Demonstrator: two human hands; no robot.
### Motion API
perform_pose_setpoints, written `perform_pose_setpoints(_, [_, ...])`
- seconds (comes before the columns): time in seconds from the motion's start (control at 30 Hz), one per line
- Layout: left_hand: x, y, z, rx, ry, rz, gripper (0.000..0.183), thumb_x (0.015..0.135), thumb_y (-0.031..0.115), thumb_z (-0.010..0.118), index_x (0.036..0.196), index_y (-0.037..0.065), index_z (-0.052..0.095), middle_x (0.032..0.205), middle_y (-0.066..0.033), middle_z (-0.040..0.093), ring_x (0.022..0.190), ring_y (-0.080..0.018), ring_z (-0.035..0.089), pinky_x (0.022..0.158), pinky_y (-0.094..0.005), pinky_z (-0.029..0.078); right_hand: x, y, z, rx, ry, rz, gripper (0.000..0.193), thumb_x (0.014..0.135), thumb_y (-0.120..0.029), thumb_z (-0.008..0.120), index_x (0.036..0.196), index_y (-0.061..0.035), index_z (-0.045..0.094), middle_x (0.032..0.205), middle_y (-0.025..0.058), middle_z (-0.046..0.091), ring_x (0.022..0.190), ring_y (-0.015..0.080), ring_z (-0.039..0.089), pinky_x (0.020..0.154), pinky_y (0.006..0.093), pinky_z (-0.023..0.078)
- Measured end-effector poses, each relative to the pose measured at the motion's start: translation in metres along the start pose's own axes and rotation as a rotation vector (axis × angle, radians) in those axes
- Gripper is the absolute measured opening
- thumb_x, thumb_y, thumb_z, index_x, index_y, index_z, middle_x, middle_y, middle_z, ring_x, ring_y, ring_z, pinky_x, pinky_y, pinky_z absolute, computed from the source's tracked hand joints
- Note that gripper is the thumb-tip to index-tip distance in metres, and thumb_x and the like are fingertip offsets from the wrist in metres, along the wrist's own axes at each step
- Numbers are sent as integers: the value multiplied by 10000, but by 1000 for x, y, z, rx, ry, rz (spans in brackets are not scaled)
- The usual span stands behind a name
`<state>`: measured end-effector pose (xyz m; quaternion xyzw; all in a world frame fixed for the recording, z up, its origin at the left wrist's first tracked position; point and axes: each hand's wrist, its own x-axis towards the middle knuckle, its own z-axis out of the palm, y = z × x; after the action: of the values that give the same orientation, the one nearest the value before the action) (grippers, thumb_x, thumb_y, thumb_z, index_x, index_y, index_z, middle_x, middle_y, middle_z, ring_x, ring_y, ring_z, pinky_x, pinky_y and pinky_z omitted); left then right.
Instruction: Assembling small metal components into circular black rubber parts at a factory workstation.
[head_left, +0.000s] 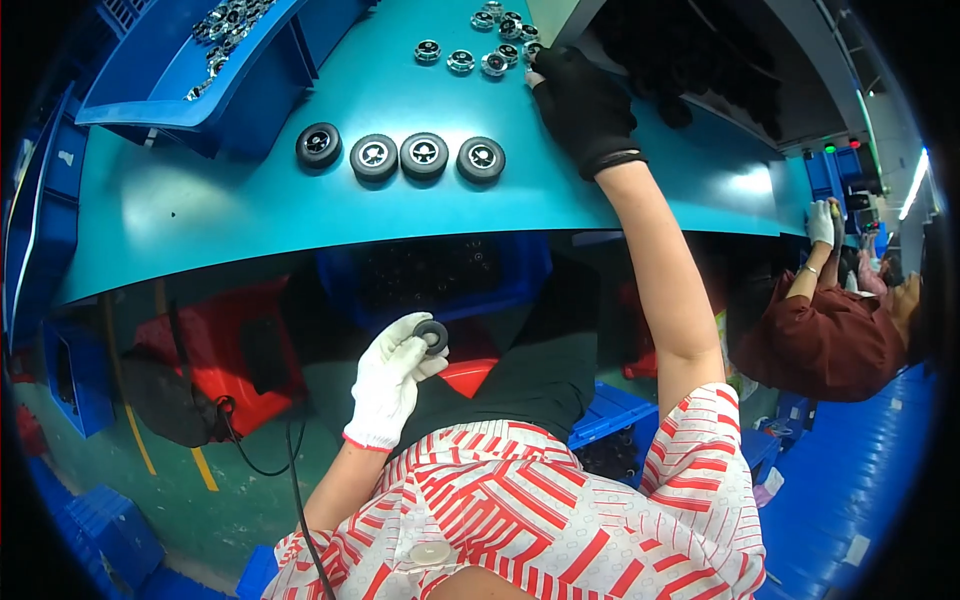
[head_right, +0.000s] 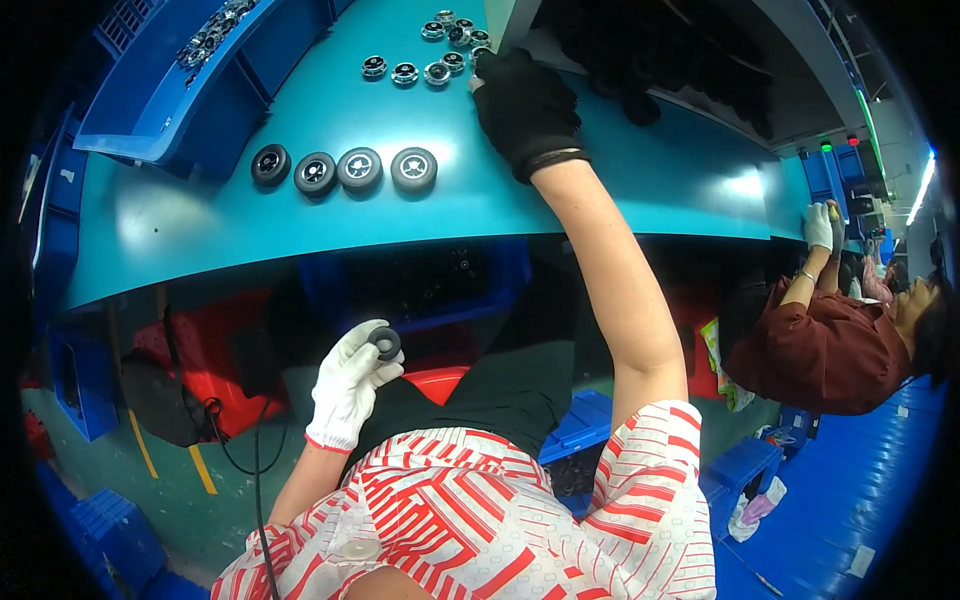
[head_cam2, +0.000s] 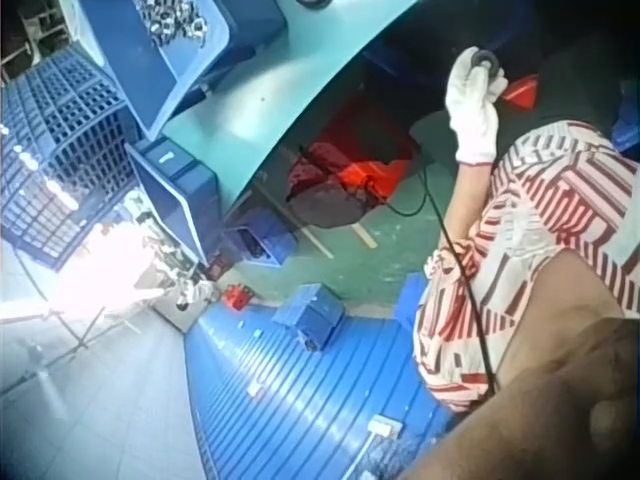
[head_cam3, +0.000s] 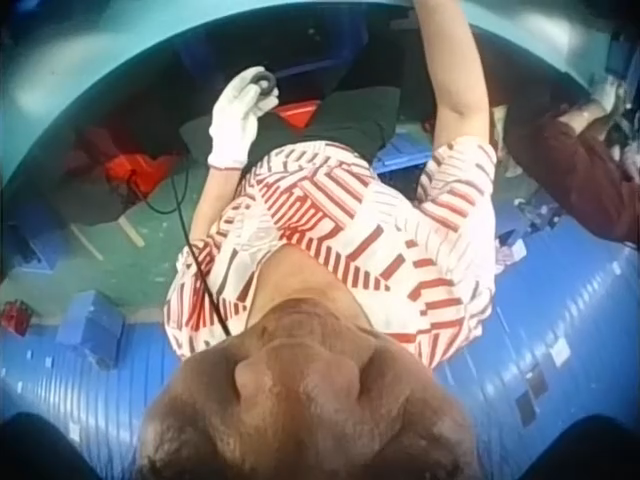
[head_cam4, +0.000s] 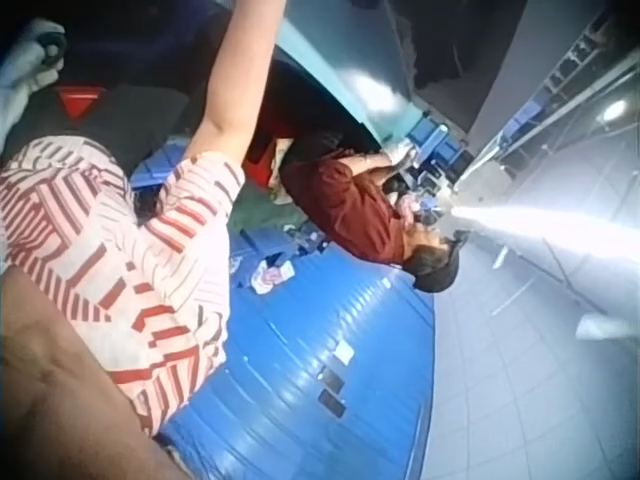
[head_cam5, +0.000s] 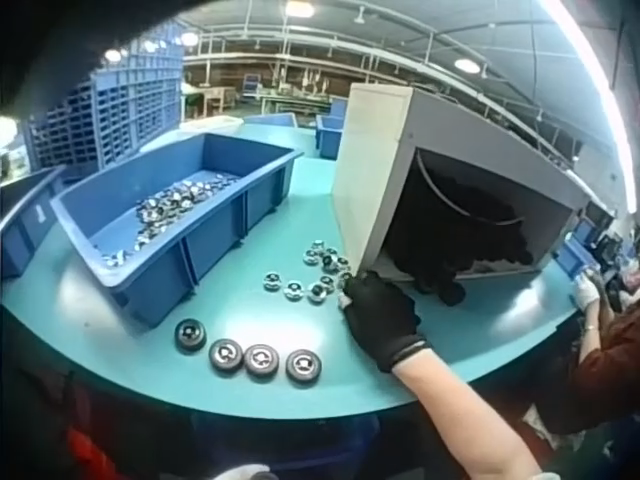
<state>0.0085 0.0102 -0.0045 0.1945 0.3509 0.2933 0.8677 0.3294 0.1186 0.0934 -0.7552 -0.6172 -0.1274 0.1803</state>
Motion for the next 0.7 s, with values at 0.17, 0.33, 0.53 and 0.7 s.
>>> perform_pose_setpoints(0.17, [2,1,-2,-11,-14,-30,377,888,54,554,1243,-53,491,1056,-142,599,906,-238,641,772,-304,573,-24,0,-11,65,98,-148,269,837,-246,654,1059,-95,636,997,117,629,887,288,630,784,358,492])
perform_pose_setpoints(0.33, [1,7,10,43,-25,-12,397,905,119,567,1258,-46,489,1094,-154,598,933,-244,642,793,-297,556,-79,-18,-45,454,-5,8,269,817,-131,697,1062,-44,629,967,84,648,846,157,617,754,270,495])
perform_pose_setpoints(0.53, [4,-5,13,-14,-56,-18,335,890,85,583,1200,-35,535,1028,-136,629,891,-209,655,776,-299,573,-187,-84,-39,1029,-289,82,269,738,-40,729,992,-29,641,959,112,639,849,221,638,726,299,513])
perform_pose_setpoints(0.7, [-1,-13,18,25,-24,32,321,888,61,593,1191,-34,543,1023,-128,636,887,-193,664,804,-287,566,-217,-96,-8,967,-270,42,256,725,-88,741,965,-55,656,942,99,648,819,261,626,693,334,507])
